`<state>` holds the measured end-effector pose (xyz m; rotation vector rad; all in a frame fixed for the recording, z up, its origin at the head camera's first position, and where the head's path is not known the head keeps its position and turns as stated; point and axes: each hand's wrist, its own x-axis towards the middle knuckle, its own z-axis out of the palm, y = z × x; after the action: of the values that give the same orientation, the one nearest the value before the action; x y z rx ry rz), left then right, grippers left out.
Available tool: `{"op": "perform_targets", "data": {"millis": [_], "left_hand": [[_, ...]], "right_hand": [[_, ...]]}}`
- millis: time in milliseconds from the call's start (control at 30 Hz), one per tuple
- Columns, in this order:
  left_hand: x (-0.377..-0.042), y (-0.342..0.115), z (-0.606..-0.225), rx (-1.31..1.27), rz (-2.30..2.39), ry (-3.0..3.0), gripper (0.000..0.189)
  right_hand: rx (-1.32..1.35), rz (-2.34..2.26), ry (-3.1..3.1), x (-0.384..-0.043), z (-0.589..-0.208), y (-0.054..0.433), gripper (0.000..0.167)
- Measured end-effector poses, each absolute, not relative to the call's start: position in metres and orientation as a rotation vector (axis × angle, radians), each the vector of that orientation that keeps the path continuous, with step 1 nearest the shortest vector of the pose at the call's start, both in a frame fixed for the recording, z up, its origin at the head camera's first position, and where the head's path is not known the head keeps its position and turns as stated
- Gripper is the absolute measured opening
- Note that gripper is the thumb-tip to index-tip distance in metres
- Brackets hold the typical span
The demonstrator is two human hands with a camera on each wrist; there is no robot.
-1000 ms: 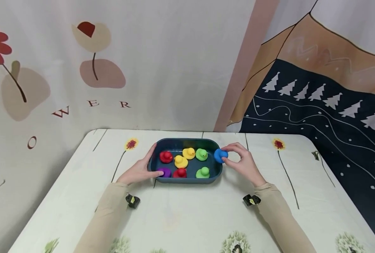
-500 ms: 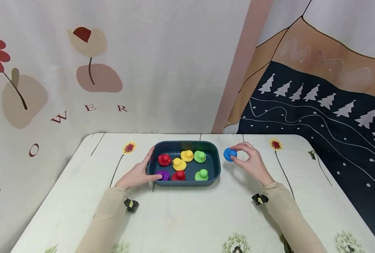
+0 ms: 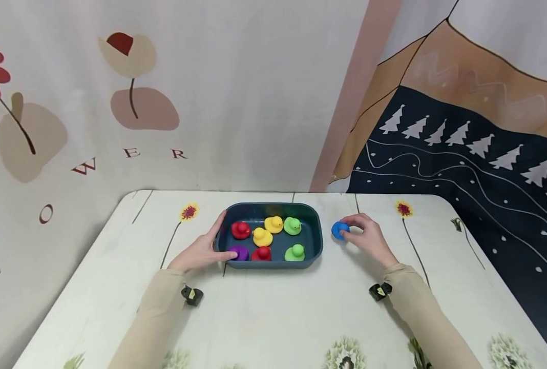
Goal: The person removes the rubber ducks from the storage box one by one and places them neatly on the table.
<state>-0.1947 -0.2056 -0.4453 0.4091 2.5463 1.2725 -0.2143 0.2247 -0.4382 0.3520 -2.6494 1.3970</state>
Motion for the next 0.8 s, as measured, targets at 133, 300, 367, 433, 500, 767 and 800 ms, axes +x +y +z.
{"op": "perform_targets", "data": {"millis": [133, 300, 367, 433, 500, 767, 800], "left_hand": [[-0.194, -0.204, -0.446, 0.429, 1.273, 2.523, 0.110], [-0.196, -0.203, -0.444, 0.438, 1.267, 2.538, 0.110], [-0.197, -0.203, -0.443, 0.439, 1.260, 2.547, 0.109], [-0.198, -0.203, -0.441, 0.434, 1.250, 2.554, 0.109], [-0.198, -0.203, -0.441, 0.427, 1.240, 2.555, 0.109], [-0.196, -0.205, -0.440, 0.415, 1.205, 2.546, 0.111], [-0.196, -0.206, -0.440, 0.418, 1.204, 2.542, 0.111]], "right_hand": [[0.311, 1.408, -2.666, -0.214, -0.441, 0.230, 0.024], [0.302, 1.374, -2.672, -0.221, -0.437, 0.234, 0.023], [0.288, 1.367, -2.680, -0.225, -0.435, 0.235, 0.023], [0.279, 1.360, -2.697, -0.229, -0.433, 0.236, 0.023], [0.267, 1.358, -2.720, -0.232, -0.433, 0.236, 0.023], [0.217, 1.351, -2.789, -0.240, -0.437, 0.234, 0.024], [0.210, 1.351, -2.790, -0.240, -0.438, 0.234, 0.024]]}}
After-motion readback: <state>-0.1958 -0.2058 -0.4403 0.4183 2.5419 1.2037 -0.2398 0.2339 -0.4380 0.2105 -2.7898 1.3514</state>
